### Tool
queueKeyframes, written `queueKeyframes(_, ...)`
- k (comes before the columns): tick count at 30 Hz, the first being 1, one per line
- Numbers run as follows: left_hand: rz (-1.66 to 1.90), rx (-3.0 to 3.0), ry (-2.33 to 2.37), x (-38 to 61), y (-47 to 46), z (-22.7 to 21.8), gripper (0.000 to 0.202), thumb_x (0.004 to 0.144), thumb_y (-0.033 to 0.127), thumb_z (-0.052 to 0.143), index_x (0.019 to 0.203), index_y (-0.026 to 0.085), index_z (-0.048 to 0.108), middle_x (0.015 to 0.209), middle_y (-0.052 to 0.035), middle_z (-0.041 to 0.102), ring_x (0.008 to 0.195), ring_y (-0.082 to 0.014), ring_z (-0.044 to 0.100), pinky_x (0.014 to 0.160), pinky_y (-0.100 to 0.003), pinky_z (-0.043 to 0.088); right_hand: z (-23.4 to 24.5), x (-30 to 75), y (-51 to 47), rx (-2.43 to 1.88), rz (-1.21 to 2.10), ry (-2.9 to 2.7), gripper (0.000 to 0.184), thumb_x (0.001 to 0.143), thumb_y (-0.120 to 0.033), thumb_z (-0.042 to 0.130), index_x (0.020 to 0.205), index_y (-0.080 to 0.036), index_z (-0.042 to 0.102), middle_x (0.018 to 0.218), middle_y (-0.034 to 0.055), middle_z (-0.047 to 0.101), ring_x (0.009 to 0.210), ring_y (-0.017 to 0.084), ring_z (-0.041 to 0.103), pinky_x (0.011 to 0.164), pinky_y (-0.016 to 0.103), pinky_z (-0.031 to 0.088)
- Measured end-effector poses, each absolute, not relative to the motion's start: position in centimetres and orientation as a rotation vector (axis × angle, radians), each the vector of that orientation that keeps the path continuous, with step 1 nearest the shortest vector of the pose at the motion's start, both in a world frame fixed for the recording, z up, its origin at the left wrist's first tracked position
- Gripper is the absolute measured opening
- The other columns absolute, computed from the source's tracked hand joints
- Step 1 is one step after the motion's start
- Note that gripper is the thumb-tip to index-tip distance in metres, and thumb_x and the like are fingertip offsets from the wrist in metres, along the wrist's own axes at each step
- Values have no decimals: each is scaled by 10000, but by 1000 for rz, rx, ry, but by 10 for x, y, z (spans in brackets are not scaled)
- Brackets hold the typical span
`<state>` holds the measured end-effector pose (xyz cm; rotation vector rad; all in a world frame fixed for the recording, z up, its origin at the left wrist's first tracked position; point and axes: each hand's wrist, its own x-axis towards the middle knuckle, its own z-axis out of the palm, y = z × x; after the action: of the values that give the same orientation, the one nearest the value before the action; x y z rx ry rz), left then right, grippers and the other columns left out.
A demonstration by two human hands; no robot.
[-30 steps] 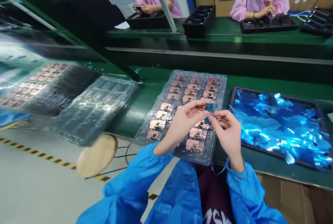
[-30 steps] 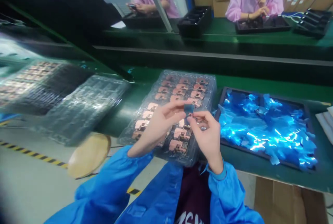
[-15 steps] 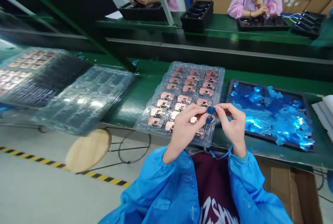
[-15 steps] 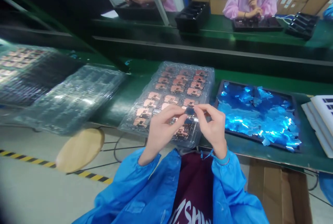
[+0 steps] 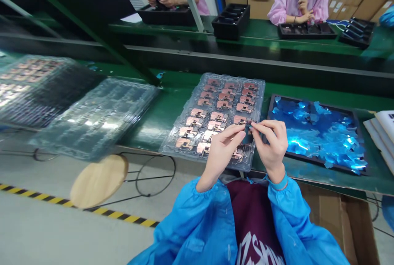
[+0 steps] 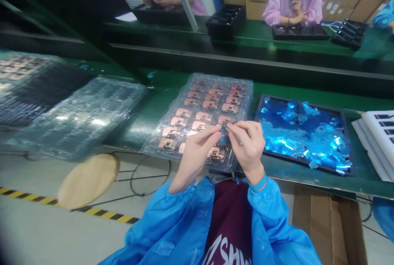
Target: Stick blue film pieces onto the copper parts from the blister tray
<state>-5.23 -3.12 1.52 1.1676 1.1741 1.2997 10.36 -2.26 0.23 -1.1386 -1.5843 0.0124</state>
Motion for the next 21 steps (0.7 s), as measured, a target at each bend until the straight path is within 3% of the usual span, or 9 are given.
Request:
queueKeyframes(5, 1232, 773, 1002, -57, -28, 10, 365, 753, 417, 976, 1056, 251, 861, 1100, -48, 820, 937, -224, 764, 773, -342, 674, -1, 108, -24, -1041, -2, -1701, 183, 1028, -178, 698, 1092, -315, 802, 1050, 61, 795, 1041, 253, 707, 911, 455, 628)
queueKeyframes(8, 1183, 618, 920, -61, -23, 9, 351, 749, 360, 985, 1037, 235, 828, 1024, -28, 799, 832, -170, 735, 727, -298, 667, 0, 112, -26, -983, 60, -1793, 196, 1042, -186, 679, 1144, -315, 785, 1151, 58, 814, 1125, 263, 723, 973, 483, 636)
queueKeyframes(15, 1263, 481, 896, -68, -8, 0, 211, 868, 264, 875, 1017, 214, 735, 1023, -12, 767, 891, -129, 736, 798, -221, 634, -3, 112, -34, -886, 117, -1820, 192, 1050, -154, 651, 1152, -284, 749, 1063, 47, 831, 1044, 240, 753, 923, 451, 636)
queueKeyframes(21, 1485, 428, 981, -69, 7, -10, 265, 820, 193, 873, 939, 184, 637, 912, -15, 749, 909, -173, 764, 969, -374, 645, -24, 140, -14, -1301, 1, -1200, 118, 1061, -274, 617, 1076, -214, 718, 991, 81, 751, 895, 228, 722, 738, 364, 585)
